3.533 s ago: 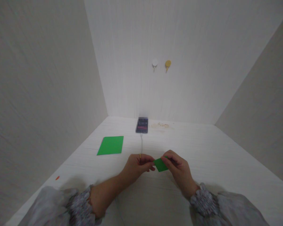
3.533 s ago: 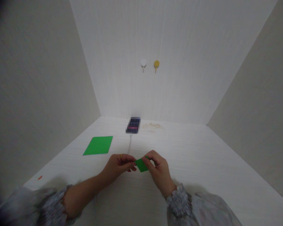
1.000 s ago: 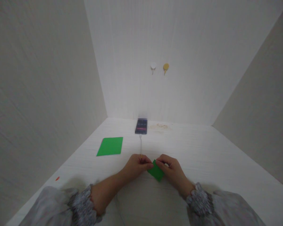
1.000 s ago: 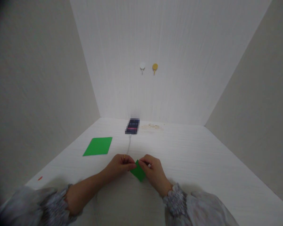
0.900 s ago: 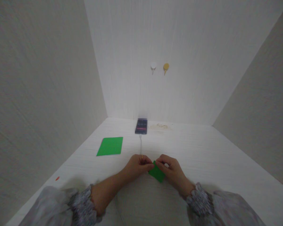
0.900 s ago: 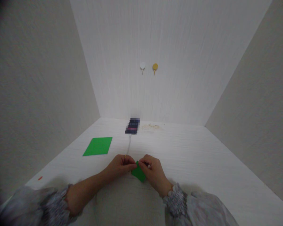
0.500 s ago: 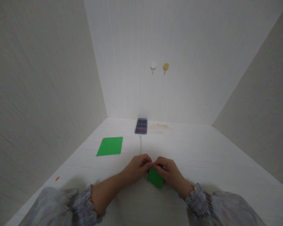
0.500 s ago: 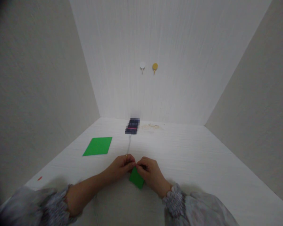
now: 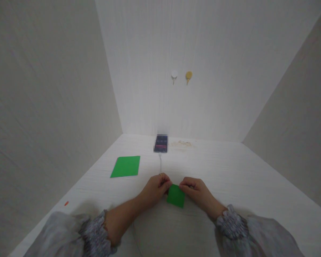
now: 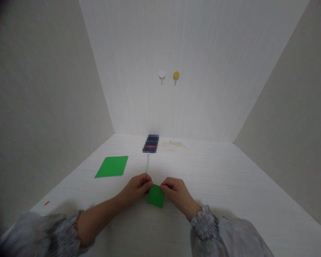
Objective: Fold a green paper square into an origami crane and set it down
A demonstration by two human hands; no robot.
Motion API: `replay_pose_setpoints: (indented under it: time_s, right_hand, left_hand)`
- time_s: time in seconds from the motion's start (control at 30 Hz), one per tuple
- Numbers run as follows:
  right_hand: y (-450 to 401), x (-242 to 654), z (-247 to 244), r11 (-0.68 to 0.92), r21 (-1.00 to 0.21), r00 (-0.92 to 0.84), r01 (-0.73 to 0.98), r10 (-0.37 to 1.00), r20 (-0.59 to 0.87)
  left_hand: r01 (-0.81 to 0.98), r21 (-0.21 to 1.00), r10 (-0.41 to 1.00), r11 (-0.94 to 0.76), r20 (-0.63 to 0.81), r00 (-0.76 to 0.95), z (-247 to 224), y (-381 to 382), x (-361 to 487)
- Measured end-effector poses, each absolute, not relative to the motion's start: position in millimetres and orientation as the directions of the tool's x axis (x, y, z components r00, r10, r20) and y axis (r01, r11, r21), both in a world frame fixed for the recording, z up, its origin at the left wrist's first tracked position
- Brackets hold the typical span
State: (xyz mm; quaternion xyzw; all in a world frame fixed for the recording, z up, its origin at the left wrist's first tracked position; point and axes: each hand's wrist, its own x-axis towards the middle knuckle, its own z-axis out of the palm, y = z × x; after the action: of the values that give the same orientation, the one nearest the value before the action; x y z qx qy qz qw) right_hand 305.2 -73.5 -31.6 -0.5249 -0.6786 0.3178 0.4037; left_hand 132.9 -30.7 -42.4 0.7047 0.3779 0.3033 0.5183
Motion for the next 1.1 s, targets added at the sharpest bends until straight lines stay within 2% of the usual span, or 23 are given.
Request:
replay_pose_setpoints:
  time_s: [0.17,0.37,0.5,0.63,0.73,0.8,0.97,1.03,1.1]
  right_hand:
    - [-72,310,-37,0.164,-0.896,-0.11,0.414,0.985,0.13]
    - [-64,338,-45,0.059,-0.937,0.016,0.344,0.997,0.069]
    - [-64,336,-44,0.117,-0.95,-0.001,0.288,0.993,0.122]
    - [-70,317,-41,0.198,-0.906,-0.152,0.373,0.977,0.151]
    - [-71,309,-42,0.193,-0.864,-0.164,0.465,0.978,0.131]
    - [-70,308,-44,0.177,-0.876,-0.162,0.449,0.98,0.115]
    - [-69,311,-46,0.157,-0.92,-0.176,0.359,0.98,0.098]
    - [-70,311,-44,0.186,-0.899,-0.164,0.396,0.978,0.13]
    - [-72,311,-40,0.28,-0.849,-0.159,0.448,0.96,0.232]
  left_hand:
    - [0.225,0.96,0.852,-0.168,0.027,0.523,-49,-28,130]
    - [0.22,0.966,0.874,-0.136,0.012,0.485,-62,-17,127]
    - [0.215,0.968,0.866,-0.13,0.006,0.5,-60,-18,129]
    - [0.231,0.959,0.857,-0.166,0.025,0.515,-55,-23,131]
    - [0.248,0.943,0.842,-0.224,0.06,0.536,-53,-25,132]
    - [0.234,0.943,0.836,-0.236,0.074,0.543,-54,-25,133]
    - [0.096,0.99,0.799,-0.103,0.025,0.6,-55,-24,134]
    - [0.091,0.992,0.794,-0.091,0.017,0.607,-53,-25,134]
    - [0.14,0.973,0.814,-0.184,0.071,0.577,-49,-27,132]
